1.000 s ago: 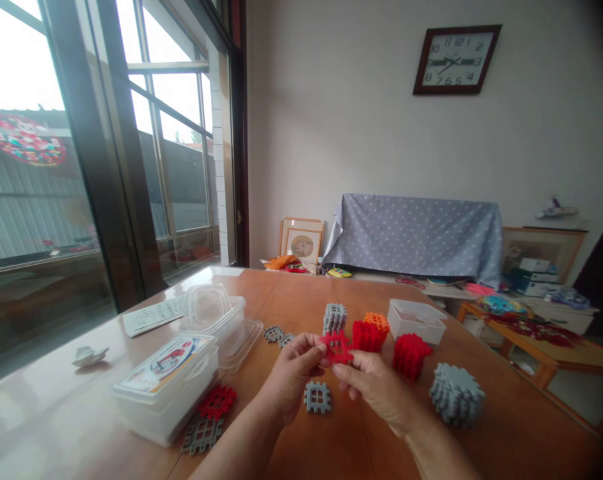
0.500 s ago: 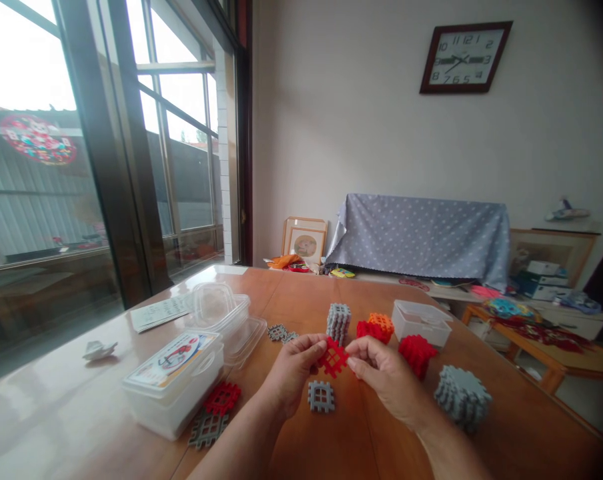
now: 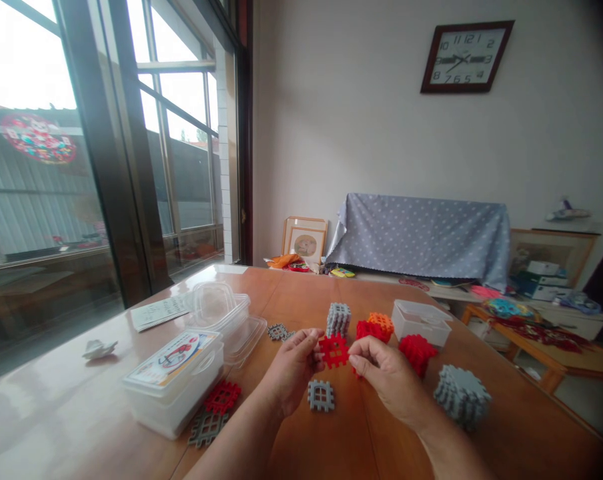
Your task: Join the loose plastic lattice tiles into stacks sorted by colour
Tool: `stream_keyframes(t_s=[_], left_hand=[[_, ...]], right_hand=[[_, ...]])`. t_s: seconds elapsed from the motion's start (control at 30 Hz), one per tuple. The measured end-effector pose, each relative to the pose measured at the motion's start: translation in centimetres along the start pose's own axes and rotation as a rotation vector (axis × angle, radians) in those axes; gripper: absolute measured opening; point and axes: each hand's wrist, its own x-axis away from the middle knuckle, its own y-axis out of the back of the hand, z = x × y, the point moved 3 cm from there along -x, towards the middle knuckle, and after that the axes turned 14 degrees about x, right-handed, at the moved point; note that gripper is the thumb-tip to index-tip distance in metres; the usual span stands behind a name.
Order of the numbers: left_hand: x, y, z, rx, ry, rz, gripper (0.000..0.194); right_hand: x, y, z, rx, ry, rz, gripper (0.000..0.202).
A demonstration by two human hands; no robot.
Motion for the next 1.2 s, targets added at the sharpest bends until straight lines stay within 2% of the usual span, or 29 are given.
stream_keyframes(t_s=[0.07,0.2,0.33,0.43,0.67,0.77,0.9,0.97,1.03,1.2], left_hand=[[0.1,0.0,-0.2,-0.015,0.003,-0.014,0.039],[0.3,0.1,-0.6,-0.077,-0.027,-0.044,0.039],[0.1,0.5,-0.9,-0.1,-0.042,-0.123,0.038],[0.0,0.8,-1.0,-0.112,-0.064,-0.149,0.037],[-0.3,1.5,-1.2,-0.171,-0.113,-0.15,0.039],[-0.3,1.6,-1.4,-0.213,-0.14,-0.165,0.04],[0.0,1.0,-2.1,-0.32,-0.235,-0.18,0.037],[0.3,0.5,-2.5,-0.372,-0.292,-0.187,0.037],[0.4,0.2,-2.5,-0.413,-0.339,-0.181,0.036],[0.5,0.2,-2.4,-0.559,-0.535,-0.109,0.028]], right_hand=[[-0.1,0.8,-0.5,-0.043,-0.024,-0.059,0.028],[-0.3,3.2,-1.9,-0.117,-0.092,-0.261,0.035],[-0.4,5.1,-3.4,-0.13,-0.136,-0.418,0.036],[-0.6,5.5,-4.4,-0.129,-0.141,-0.456,0.037],[-1.0,5.2,-5.5,-0.105,-0.184,-0.453,0.048],[-0.8,5.4,-5.0,-0.119,-0.19,-0.476,0.045],[-0.1,5.7,-3.2,-0.061,-0.164,-0.576,0.038],[0.2,5.2,-2.0,0.016,-0.122,-0.576,0.036],[0.4,3.8,-0.7,0.084,-0.06,-0.517,0.034],[0.8,-2.0,1.2,0.165,0.08,-0.234,0.029]])
